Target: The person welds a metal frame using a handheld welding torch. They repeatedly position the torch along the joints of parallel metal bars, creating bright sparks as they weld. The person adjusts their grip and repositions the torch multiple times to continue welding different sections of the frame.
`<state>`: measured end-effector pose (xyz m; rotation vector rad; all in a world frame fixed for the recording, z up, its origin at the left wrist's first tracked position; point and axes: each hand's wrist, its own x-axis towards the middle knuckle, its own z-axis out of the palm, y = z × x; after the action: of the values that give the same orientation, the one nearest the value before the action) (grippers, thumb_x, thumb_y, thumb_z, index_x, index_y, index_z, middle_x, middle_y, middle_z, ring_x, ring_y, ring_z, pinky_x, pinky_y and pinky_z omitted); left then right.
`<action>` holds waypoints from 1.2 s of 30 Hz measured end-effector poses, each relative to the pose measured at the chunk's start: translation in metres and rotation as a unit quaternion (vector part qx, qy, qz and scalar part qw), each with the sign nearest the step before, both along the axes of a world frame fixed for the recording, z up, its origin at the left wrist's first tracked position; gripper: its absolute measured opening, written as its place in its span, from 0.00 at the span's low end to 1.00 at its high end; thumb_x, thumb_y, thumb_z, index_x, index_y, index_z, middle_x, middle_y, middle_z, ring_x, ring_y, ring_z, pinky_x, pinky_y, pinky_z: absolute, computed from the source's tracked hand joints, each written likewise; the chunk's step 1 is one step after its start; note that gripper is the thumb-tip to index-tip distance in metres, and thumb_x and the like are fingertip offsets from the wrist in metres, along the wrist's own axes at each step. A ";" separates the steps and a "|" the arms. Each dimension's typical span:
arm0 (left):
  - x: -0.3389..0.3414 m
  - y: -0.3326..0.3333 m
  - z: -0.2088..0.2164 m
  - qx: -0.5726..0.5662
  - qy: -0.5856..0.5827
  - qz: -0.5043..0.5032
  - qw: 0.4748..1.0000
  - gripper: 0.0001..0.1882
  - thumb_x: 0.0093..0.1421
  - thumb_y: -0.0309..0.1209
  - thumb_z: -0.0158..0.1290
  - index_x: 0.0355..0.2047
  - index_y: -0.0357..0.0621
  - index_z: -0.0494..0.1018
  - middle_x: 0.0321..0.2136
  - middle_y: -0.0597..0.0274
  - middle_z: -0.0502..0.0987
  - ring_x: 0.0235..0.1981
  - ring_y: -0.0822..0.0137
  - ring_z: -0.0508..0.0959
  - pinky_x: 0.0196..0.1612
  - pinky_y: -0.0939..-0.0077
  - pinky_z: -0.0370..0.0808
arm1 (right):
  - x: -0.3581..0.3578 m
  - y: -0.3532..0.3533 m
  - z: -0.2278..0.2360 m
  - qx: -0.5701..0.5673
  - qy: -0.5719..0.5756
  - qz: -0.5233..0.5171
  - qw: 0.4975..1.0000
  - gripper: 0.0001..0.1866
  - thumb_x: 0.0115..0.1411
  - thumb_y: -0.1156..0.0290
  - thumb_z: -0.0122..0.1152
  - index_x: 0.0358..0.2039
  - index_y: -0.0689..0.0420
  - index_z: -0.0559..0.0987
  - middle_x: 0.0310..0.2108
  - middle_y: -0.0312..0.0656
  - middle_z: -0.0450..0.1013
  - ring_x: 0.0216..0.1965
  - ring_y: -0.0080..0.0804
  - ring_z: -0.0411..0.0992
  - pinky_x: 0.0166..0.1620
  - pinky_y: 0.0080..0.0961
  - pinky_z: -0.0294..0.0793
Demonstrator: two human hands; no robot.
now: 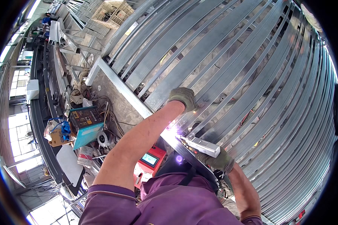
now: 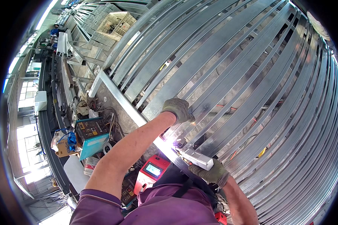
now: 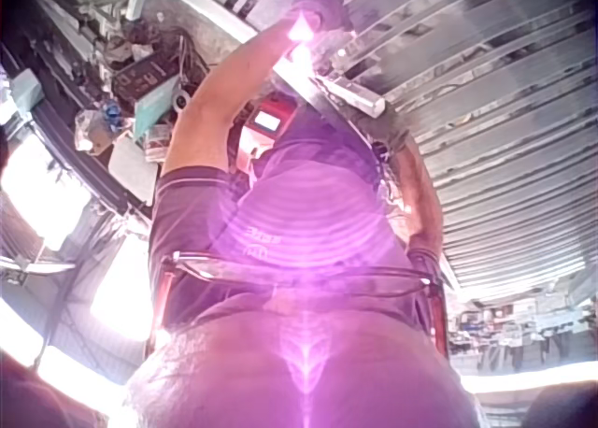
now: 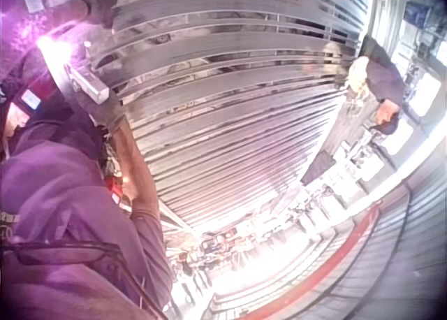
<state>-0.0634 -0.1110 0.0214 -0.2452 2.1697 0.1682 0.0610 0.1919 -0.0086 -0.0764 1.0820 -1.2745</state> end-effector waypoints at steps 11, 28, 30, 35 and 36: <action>0.001 0.000 0.002 0.002 0.011 0.000 1.000 0.39 0.61 0.67 0.65 0.58 0.47 0.85 0.57 0.52 0.87 0.60 0.51 0.86 0.62 0.55 0.82 | 0.000 0.004 0.011 0.031 0.164 0.027 0.986 0.28 0.68 0.60 0.79 0.65 0.54 0.83 0.57 0.41 0.86 0.58 0.28 0.84 0.62 0.28 0.84; -0.001 0.001 0.003 -0.002 0.002 0.002 1.000 0.39 0.62 0.67 0.64 0.58 0.48 0.85 0.56 0.53 0.87 0.59 0.52 0.86 0.61 0.56 0.82 | -0.008 0.004 0.027 0.042 0.121 0.041 0.991 0.29 0.70 0.59 0.77 0.67 0.55 0.80 0.60 0.40 0.84 0.59 0.27 0.83 0.64 0.26 0.84; -0.001 0.001 0.004 -0.003 -0.003 0.000 1.000 0.39 0.62 0.67 0.64 0.59 0.48 0.85 0.56 0.53 0.87 0.59 0.52 0.86 0.62 0.56 0.82 | -0.009 0.004 0.029 0.048 0.117 0.044 0.991 0.28 0.71 0.59 0.76 0.67 0.55 0.80 0.60 0.41 0.84 0.59 0.27 0.83 0.64 0.26 0.83; 0.000 0.000 0.002 0.001 0.003 0.001 1.000 0.39 0.62 0.67 0.64 0.59 0.48 0.85 0.56 0.53 0.87 0.59 0.52 0.86 0.62 0.55 0.82 | -0.009 0.005 0.032 0.030 0.047 0.020 0.998 0.27 0.75 0.61 0.70 0.70 0.56 0.77 0.63 0.42 0.82 0.62 0.28 0.81 0.67 0.25 0.82; 0.001 -0.001 0.000 0.001 0.004 0.003 1.000 0.39 0.62 0.67 0.64 0.59 0.48 0.85 0.56 0.53 0.87 0.59 0.52 0.86 0.62 0.55 0.82 | -0.012 0.003 0.037 0.030 0.046 0.028 0.998 0.27 0.76 0.61 0.69 0.70 0.56 0.76 0.63 0.42 0.82 0.63 0.28 0.81 0.68 0.25 0.82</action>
<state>-0.0627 -0.1117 0.0217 -0.2489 2.1774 0.1753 0.0493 0.1953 0.0287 -0.1204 1.1882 -1.1974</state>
